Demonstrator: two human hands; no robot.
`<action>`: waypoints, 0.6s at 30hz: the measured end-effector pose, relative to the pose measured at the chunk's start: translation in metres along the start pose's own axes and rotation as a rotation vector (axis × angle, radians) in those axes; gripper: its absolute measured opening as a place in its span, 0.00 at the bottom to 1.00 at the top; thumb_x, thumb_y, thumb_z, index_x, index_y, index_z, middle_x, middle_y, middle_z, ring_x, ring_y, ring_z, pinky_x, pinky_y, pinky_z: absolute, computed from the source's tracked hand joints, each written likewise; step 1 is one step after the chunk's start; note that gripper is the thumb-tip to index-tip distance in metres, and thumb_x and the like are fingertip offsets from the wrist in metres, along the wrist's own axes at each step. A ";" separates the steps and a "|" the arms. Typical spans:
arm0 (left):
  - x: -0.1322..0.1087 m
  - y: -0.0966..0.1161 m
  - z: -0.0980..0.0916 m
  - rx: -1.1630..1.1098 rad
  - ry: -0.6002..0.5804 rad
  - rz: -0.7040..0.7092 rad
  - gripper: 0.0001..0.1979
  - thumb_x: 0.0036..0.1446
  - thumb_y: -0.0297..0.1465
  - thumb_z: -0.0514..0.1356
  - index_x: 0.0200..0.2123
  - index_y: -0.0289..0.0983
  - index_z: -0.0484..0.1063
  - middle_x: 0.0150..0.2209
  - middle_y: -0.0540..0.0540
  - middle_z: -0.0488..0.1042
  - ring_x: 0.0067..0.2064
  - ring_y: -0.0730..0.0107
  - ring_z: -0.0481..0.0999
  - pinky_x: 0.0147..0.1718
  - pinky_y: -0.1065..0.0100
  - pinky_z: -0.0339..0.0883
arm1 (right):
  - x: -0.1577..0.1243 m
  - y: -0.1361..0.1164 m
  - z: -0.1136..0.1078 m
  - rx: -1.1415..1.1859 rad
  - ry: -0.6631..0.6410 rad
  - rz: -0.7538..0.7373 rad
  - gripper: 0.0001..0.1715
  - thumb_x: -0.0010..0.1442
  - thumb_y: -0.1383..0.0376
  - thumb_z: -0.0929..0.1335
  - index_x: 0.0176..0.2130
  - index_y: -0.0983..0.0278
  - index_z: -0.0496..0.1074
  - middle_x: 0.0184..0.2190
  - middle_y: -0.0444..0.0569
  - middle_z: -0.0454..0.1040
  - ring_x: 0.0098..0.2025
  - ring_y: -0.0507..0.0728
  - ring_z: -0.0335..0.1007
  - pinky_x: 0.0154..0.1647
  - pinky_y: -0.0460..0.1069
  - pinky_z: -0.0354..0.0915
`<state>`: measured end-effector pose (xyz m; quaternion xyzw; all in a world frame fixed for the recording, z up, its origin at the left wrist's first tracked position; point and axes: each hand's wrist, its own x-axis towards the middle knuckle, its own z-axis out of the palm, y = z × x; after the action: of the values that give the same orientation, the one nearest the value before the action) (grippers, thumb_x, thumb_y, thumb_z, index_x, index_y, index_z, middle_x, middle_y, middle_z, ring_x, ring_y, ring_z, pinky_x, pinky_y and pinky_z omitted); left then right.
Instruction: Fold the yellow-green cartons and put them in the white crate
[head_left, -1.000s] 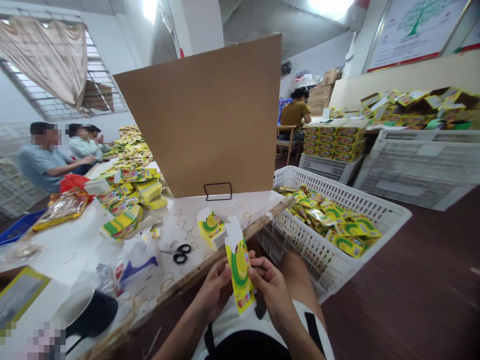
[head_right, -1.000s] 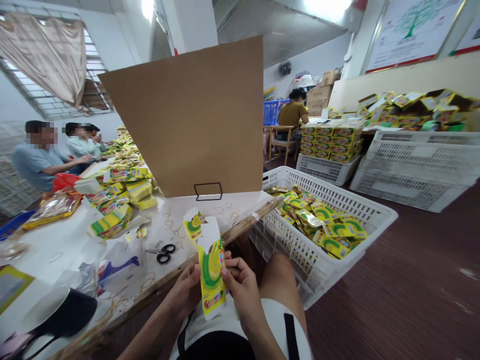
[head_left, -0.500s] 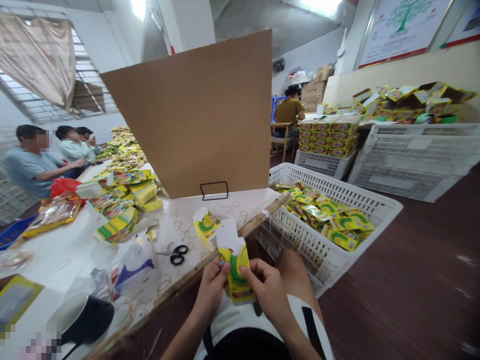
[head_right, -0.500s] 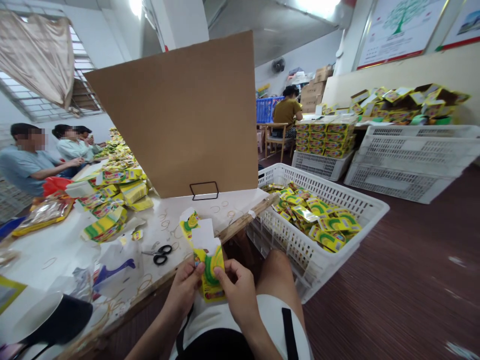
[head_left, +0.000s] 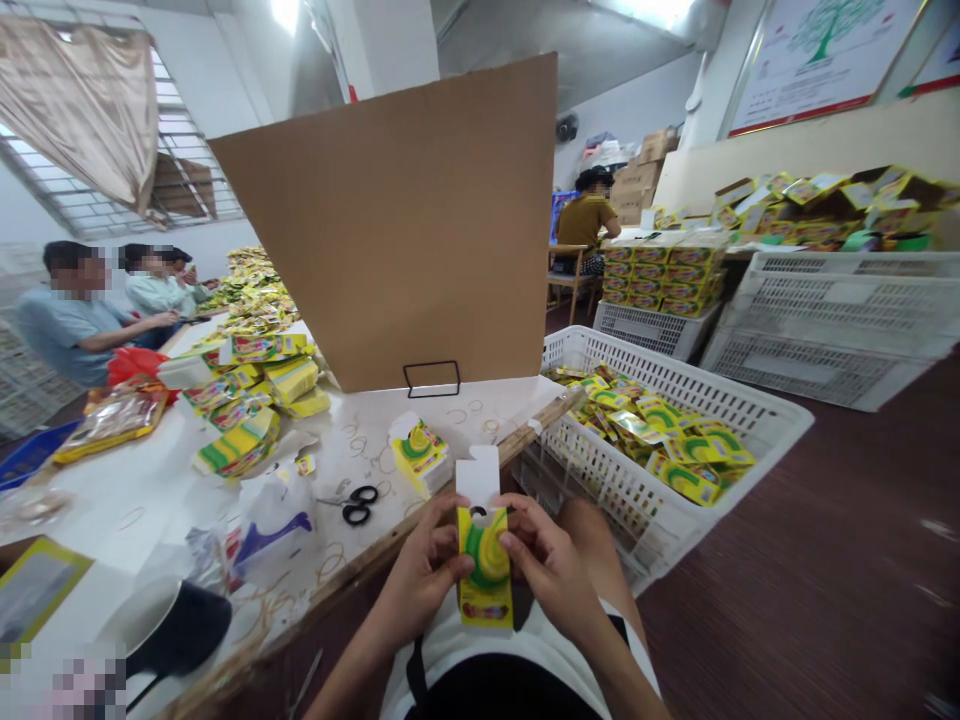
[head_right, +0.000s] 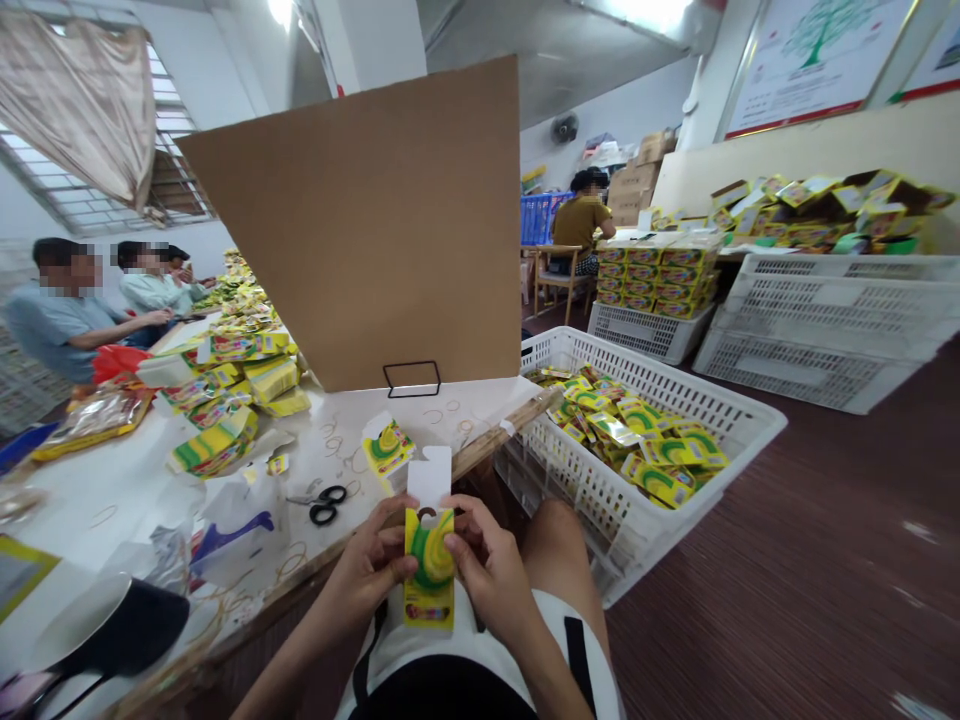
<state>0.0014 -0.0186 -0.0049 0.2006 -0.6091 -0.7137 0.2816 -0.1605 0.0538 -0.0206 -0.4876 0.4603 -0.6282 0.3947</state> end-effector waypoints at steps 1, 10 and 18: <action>-0.001 -0.001 0.000 -0.024 -0.021 -0.013 0.23 0.53 0.30 0.63 0.49 0.40 0.57 0.37 0.43 0.78 0.38 0.60 0.78 0.36 0.64 0.68 | 0.000 -0.002 -0.002 -0.023 -0.002 0.002 0.11 0.61 0.62 0.64 0.45 0.60 0.67 0.31 0.45 0.73 0.32 0.54 0.68 0.33 0.47 0.64; -0.001 -0.003 0.002 -0.078 -0.060 -0.088 0.41 0.50 0.34 0.66 0.61 0.44 0.45 0.42 0.40 0.77 0.41 0.56 0.78 0.39 0.60 0.69 | 0.000 0.002 0.001 -0.013 0.183 -0.063 0.16 0.60 0.62 0.66 0.49 0.59 0.67 0.38 0.48 0.75 0.40 0.57 0.71 0.41 0.50 0.66; -0.001 -0.008 0.001 0.175 0.103 -0.001 0.24 0.54 0.30 0.61 0.55 0.41 0.61 0.42 0.43 0.77 0.41 0.60 0.77 0.42 0.62 0.69 | 0.002 -0.008 -0.009 -0.209 0.115 -0.028 0.16 0.57 0.58 0.66 0.43 0.60 0.76 0.28 0.46 0.72 0.32 0.56 0.68 0.33 0.49 0.65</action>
<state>0.0002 -0.0164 -0.0131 0.2613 -0.6538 -0.6466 0.2934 -0.1704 0.0557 -0.0133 -0.4955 0.5383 -0.6092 0.3060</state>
